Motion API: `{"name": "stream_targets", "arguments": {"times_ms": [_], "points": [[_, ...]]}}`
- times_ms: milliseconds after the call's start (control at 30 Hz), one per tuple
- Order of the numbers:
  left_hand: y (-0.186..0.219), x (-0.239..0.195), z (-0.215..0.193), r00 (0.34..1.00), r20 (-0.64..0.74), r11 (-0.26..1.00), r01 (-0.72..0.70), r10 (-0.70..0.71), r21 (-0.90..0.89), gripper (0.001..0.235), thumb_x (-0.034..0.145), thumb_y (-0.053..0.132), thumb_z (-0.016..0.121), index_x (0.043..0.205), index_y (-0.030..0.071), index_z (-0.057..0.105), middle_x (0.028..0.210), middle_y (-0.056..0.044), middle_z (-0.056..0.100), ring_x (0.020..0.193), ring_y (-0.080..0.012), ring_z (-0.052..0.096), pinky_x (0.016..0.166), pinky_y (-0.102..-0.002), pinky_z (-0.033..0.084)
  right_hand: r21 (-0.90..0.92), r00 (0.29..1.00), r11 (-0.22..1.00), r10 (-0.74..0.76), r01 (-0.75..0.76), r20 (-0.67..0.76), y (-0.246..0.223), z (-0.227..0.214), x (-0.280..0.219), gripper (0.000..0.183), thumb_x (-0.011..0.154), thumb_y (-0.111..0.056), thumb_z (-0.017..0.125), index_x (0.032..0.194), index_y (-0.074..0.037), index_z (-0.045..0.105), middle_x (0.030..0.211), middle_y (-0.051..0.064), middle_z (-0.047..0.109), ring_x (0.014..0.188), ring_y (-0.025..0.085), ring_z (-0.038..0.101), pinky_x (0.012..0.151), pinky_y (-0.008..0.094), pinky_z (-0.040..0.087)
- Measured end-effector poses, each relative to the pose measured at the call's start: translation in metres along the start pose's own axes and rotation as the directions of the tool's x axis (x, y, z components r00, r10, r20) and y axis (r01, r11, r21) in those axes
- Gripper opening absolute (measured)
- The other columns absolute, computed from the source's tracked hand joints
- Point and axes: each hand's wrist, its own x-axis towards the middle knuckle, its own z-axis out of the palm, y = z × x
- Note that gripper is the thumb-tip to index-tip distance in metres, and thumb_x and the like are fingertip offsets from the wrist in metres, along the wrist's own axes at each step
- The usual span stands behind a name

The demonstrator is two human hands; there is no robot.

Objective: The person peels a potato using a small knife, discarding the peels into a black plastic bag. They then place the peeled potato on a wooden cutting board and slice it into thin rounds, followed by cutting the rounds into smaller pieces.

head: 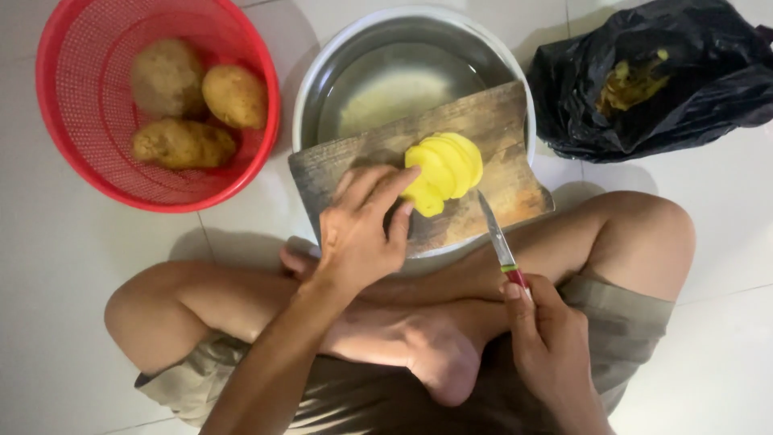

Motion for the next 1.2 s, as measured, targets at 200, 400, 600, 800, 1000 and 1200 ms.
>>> {"name": "stream_targets", "arguments": {"times_ms": [200,400,600,800,1000,1200], "points": [[-0.001,-0.003,-0.002,0.993,0.04,0.993,-0.116,0.115,0.015,0.036,0.089,0.015,0.072,0.125,0.011,0.064,0.129,-0.005,0.057,0.116,-0.031,0.056,0.083,-0.041,0.062,0.058,0.995,0.993,-0.098,0.099,-0.007,0.007,0.013,0.001,0.03,0.096,-0.041,0.053,0.1,-0.016,0.069,0.048,0.002,0.042,0.048,0.015,0.041,0.055,0.029,0.042],[-0.004,-0.004,0.006,0.988,0.142,0.996,-0.07,0.061,0.059,0.048,0.084,0.019,0.075,0.13,0.014,0.063,0.121,-0.007,0.056,0.108,-0.0291,0.053,0.092,-0.046,0.051,-0.014,0.994,0.994,-0.106,0.106,-0.015,0.005,0.022,0.006,0.033,0.095,-0.043,0.051,0.105,-0.016,0.066,0.049,0.007,0.054,0.053,0.025,0.058,0.063,0.035,0.047],[-0.003,-0.003,-0.001,0.964,0.264,0.998,0.055,-0.044,-0.036,0.047,0.081,0.022,0.08,0.124,0.014,0.062,0.103,-0.008,0.052,0.101,-0.0262,0.053,0.088,-0.046,0.051,0.11,0.916,0.928,-0.324,0.357,-0.235,0.01,0.045,0.013,0.019,0.098,-0.031,0.057,0.1,-0.013,0.064,0.061,-0.003,0.054,0.056,0.01,0.05,0.059,0.029,0.045],[0.003,-0.012,-0.008,0.941,-0.227,0.965,0.262,-0.253,0.01,0.013,0.083,0.019,0.074,0.095,0.018,0.07,0.08,-0.001,0.058,0.077,-0.0261,0.066,0.07,-0.035,0.055,0.164,0.865,0.859,-0.443,0.485,-0.234,-0.013,0.057,0.015,0.013,0.094,-0.023,0.064,0.098,-0.012,0.068,0.063,0.016,0.065,0.07,0.036,0.07,0.062,0.042,0.053],[0.01,-0.009,-0.007,0.912,-0.225,0.94,0.327,-0.342,-0.103,0.017,0.086,0.008,0.067,0.101,0.01,0.074,0.077,-0.009,0.066,0.071,-0.0279,0.069,0.061,-0.032,0.059,0.124,0.971,0.965,-0.236,0.23,0.037,-0.037,0.065,0.013,0.035,0.096,-0.046,0.047,0.11,-0.022,0.068,0.069,0.018,0.07,0.082,0.041,0.07,0.075,0.05,0.055],[-0.003,-0.006,-0.018,0.731,0.086,0.641,0.644,-0.677,-0.418,0.011,0.081,0.017,0.069,0.09,0.015,0.075,0.07,-0.004,0.073,0.057,-0.0154,0.072,0.056,-0.029,0.06,0.071,0.972,0.975,-0.216,0.21,0.091,-0.045,0.063,0.011,0.038,0.095,-0.052,0.045,0.108,-0.025,0.067,0.061,0.019,0.067,0.074,0.041,0.071,0.068,0.05,0.056]]}}
